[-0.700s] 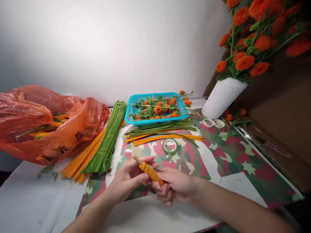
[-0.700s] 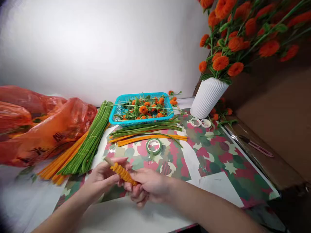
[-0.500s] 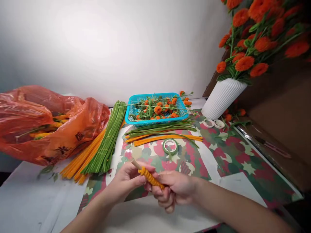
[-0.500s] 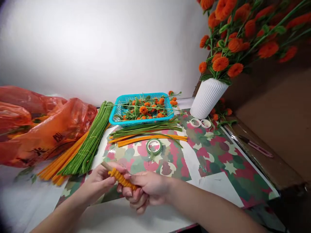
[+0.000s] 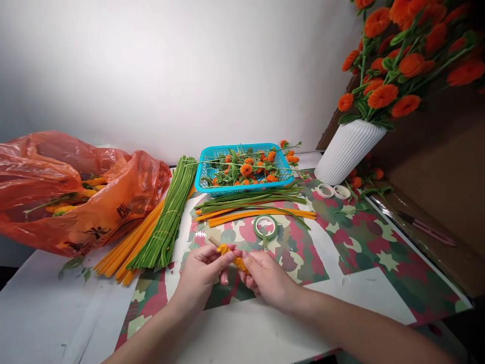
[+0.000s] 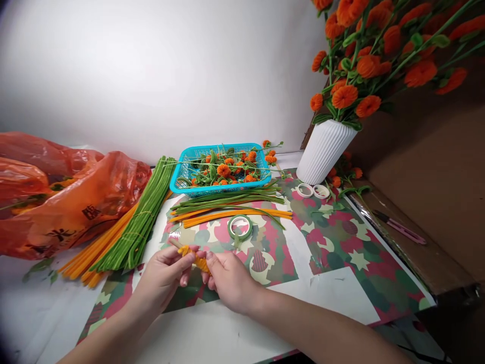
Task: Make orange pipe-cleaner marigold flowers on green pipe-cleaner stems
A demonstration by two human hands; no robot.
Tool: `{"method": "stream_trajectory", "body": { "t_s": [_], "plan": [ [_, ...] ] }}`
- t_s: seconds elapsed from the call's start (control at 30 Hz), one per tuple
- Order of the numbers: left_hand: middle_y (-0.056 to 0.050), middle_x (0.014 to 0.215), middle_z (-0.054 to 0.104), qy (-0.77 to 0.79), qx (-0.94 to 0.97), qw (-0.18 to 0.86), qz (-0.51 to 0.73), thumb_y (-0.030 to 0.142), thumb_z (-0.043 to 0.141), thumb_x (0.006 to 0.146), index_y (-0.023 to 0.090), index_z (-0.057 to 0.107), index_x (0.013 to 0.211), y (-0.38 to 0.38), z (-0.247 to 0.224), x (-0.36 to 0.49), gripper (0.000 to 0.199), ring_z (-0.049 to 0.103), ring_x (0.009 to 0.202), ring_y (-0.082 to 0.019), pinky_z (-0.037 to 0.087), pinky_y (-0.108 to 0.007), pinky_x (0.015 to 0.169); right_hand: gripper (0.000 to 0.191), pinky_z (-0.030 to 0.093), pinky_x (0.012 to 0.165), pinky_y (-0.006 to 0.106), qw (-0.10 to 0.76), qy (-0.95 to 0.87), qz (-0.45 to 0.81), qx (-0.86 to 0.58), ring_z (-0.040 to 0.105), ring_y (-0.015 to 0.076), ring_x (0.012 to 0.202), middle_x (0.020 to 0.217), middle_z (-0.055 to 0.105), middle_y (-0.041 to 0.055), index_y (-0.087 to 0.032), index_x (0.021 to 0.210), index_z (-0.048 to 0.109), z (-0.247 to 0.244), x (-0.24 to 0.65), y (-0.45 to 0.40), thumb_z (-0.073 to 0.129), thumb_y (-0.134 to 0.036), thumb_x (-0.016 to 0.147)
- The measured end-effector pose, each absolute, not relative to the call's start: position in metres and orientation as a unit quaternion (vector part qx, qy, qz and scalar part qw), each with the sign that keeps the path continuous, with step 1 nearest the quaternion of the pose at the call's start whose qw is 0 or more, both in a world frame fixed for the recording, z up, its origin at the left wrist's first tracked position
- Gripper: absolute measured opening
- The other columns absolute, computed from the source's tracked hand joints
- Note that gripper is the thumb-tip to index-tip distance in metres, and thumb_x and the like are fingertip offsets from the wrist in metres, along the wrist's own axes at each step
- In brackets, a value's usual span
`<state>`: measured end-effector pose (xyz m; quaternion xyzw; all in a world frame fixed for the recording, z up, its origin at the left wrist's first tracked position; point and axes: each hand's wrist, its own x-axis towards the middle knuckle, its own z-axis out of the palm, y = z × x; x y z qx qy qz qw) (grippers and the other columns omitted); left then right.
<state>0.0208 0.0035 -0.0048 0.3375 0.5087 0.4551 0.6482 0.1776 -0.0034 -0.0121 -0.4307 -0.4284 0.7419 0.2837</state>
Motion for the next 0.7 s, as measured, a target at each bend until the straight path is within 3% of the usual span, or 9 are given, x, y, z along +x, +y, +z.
{"method": "stream_trajectory", "body": {
  "t_s": [0.13, 0.3, 0.47, 0.7],
  "plan": [
    [-0.001, 0.059, 0.069, 0.488, 0.323, 0.685, 0.434, 0.036, 0.087, 0.058, 0.015, 0.076, 0.075, 0.007, -0.002, 0.018, 0.029, 0.052, 0.040, -0.004, 0.041, -0.014, 0.043, 0.046, 0.012, 0.041, 0.020, 0.233, -0.341, 0.811, -0.415, 0.018, 0.0036, 0.040, 0.048, 0.032, -0.0096, -0.018, 0.069, 0.045, -0.007, 0.178, -0.003, 0.039, -0.056, 0.094],
    [-0.008, 0.086, 0.074, 0.367, 0.296, 0.755, 0.455, 0.043, 0.078, 0.070, 0.021, 0.072, 0.110, 0.010, 0.007, 0.014, 0.046, 0.065, 0.060, -0.014, 0.054, -0.025, 0.060, 0.043, 0.012, 0.039, 0.018, 0.129, -0.248, 0.916, -0.288, 0.006, 0.0058, 0.039, 0.044, 0.021, -0.0118, -0.020, 0.069, 0.039, 0.003, 0.192, 0.008, 0.022, -0.043, 0.102],
    [-0.007, 0.087, 0.075, 0.357, 0.285, 0.761, 0.461, 0.032, 0.079, 0.072, 0.021, 0.078, 0.093, 0.009, 0.002, 0.011, 0.024, 0.064, 0.057, -0.010, 0.052, -0.019, 0.057, 0.040, 0.015, 0.039, 0.017, 0.048, -0.206, 0.965, -0.157, 0.007, 0.0075, 0.040, 0.045, 0.021, -0.0105, -0.020, 0.068, 0.038, -0.003, 0.201, 0.016, 0.020, -0.033, 0.102],
    [-0.006, 0.073, 0.075, 0.376, 0.304, 0.752, 0.447, 0.037, 0.084, 0.064, 0.020, 0.079, 0.081, 0.010, -0.006, 0.006, 0.024, 0.064, 0.055, -0.011, 0.050, -0.019, 0.053, 0.032, 0.017, 0.038, 0.016, 0.039, -0.206, 0.971, -0.115, 0.007, 0.0082, 0.040, 0.045, 0.020, -0.0104, -0.020, 0.069, 0.040, -0.009, 0.199, 0.012, 0.024, -0.022, 0.097]
  ]
}}
